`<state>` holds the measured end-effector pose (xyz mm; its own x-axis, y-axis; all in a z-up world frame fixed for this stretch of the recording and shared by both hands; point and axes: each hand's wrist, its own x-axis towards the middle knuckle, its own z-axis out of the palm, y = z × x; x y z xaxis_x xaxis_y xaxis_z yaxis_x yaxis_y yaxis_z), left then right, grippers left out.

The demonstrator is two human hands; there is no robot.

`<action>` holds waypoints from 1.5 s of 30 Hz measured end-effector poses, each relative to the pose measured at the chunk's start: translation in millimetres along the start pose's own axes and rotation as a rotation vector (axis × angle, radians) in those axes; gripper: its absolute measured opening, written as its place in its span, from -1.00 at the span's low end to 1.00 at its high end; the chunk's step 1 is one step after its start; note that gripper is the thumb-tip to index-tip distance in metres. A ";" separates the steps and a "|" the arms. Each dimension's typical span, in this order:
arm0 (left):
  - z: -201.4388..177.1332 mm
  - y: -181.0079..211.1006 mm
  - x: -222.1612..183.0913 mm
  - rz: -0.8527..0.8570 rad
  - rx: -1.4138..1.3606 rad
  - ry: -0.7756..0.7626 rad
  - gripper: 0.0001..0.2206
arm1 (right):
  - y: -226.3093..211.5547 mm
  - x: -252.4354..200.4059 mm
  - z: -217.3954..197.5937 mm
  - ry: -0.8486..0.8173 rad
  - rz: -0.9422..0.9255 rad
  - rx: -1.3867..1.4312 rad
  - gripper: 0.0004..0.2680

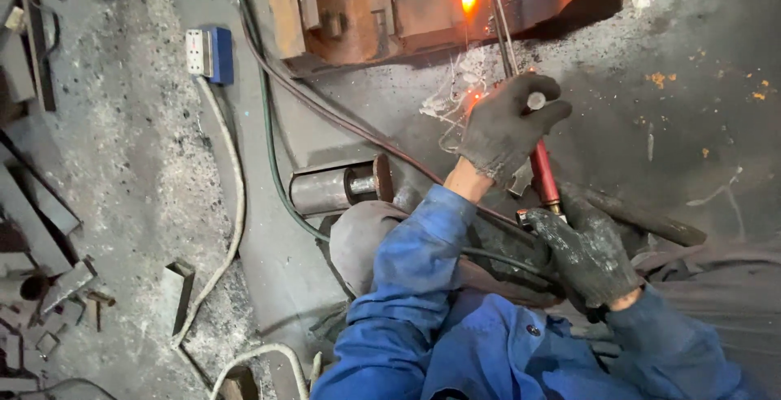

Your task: Using an oxy-fuel torch to heat and cut industrial metal parts on a factory floor.

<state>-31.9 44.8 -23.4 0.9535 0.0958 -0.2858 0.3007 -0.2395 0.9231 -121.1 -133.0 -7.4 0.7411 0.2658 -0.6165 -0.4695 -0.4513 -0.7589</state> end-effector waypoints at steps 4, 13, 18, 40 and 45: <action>6.3 -3.5 -3.7 -0.029 0.011 0.022 -0.72 | 6.9 -3.5 -0.7 -0.021 0.090 0.146 -0.68; 10.5 -9.0 -4.3 -0.024 -0.001 -0.016 -0.72 | 33.9 -4.4 4.7 -0.050 0.188 0.507 -0.64; 7.5 -5.4 -7.6 -0.144 -0.045 -0.051 -0.71 | 58.8 -2.9 0.7 -0.096 -0.074 0.091 -0.74; 3.0 4.4 -12.0 -0.060 0.045 0.041 -0.73 | 10.9 -12.3 2.8 -0.015 -0.292 -0.174 -0.75; -18.4 55.5 -30.1 0.131 0.015 0.105 -0.68 | -2.1 -26.7 2.2 0.019 -0.262 -0.288 -0.71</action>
<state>-44.3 46.4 41.2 0.9775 0.1633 -0.1337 0.1747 -0.2709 0.9466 -141.0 -137.3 10.2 0.8281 0.3888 -0.4038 -0.1117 -0.5915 -0.7985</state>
